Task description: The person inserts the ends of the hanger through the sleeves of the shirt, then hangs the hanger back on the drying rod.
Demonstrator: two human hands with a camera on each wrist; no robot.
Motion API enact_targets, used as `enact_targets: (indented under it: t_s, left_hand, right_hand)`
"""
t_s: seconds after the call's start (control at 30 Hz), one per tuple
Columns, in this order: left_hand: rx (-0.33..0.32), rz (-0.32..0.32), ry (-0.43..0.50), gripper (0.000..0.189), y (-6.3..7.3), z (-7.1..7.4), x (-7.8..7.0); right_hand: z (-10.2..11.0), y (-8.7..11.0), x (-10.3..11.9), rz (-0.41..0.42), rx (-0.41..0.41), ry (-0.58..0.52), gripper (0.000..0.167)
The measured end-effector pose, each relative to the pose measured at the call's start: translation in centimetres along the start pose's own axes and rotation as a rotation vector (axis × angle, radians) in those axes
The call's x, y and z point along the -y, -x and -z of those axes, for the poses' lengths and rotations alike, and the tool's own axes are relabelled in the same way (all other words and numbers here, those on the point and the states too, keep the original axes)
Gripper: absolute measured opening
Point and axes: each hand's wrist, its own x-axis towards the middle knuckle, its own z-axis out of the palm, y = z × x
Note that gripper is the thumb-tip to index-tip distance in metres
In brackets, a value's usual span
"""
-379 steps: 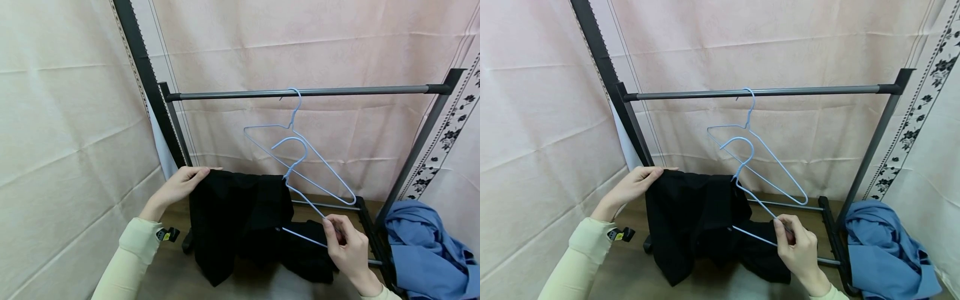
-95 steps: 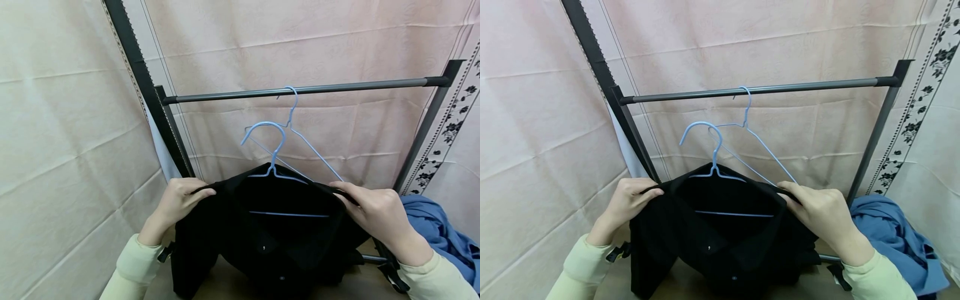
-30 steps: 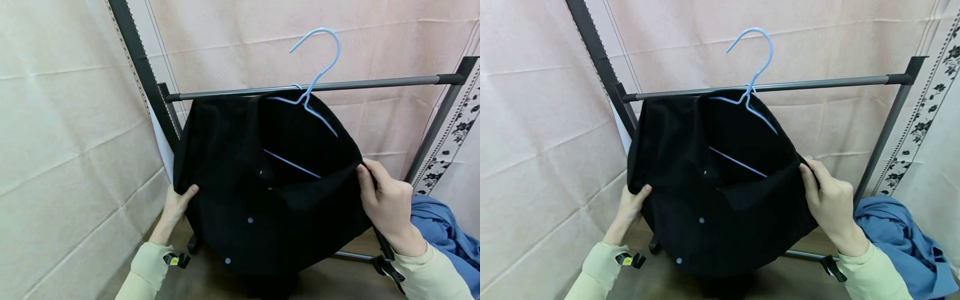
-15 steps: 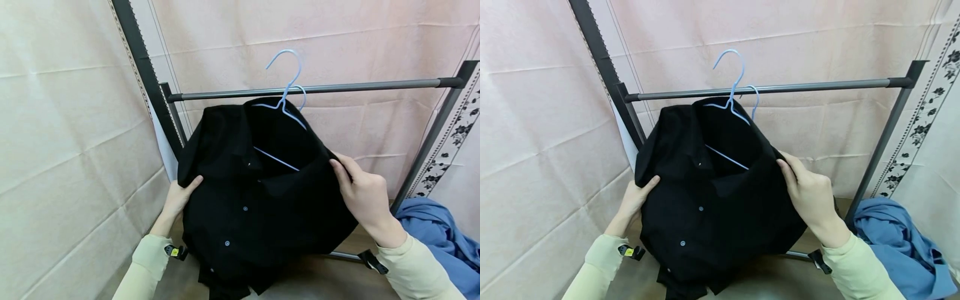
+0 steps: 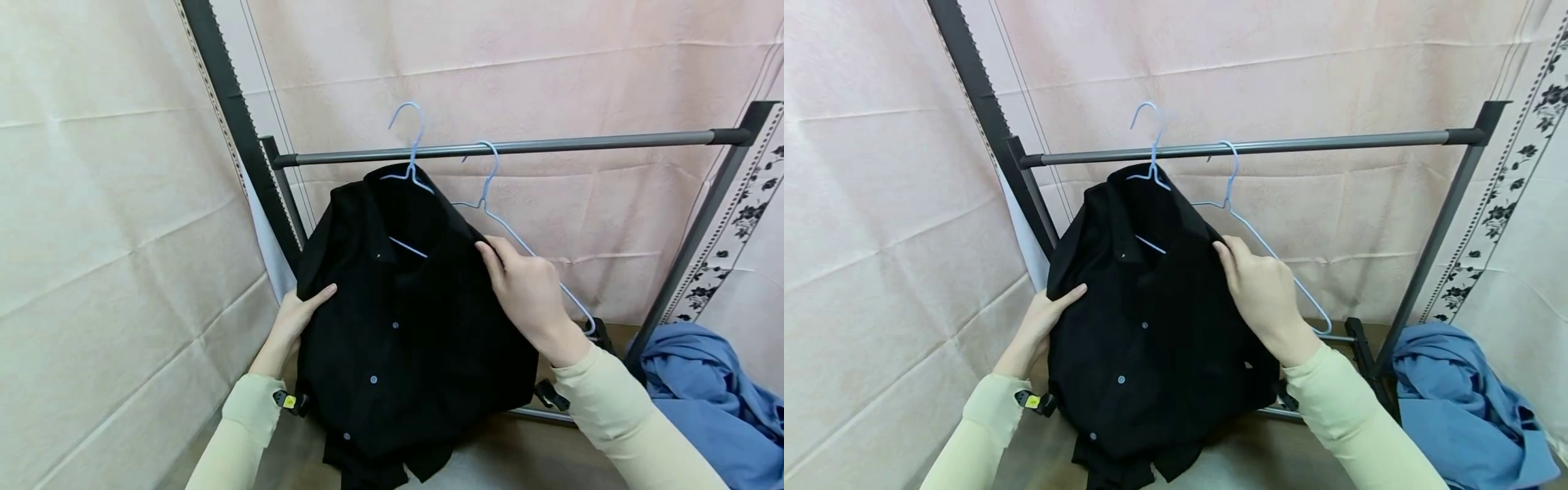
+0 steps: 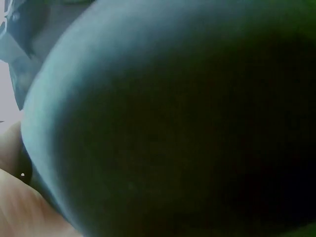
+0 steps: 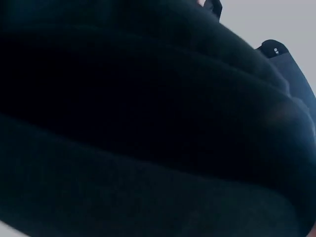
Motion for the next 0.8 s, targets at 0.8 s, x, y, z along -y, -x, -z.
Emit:
enact_targets:
  t_s: [0.8]
  left_hand:
    - [0.03, 0.024, -0.11, 0.083, -0.9, 0.4, 2.9]
  right_hand:
    - [-6.1, 0.9, 6.3, -0.043, 0.206, 0.058, 0.026]
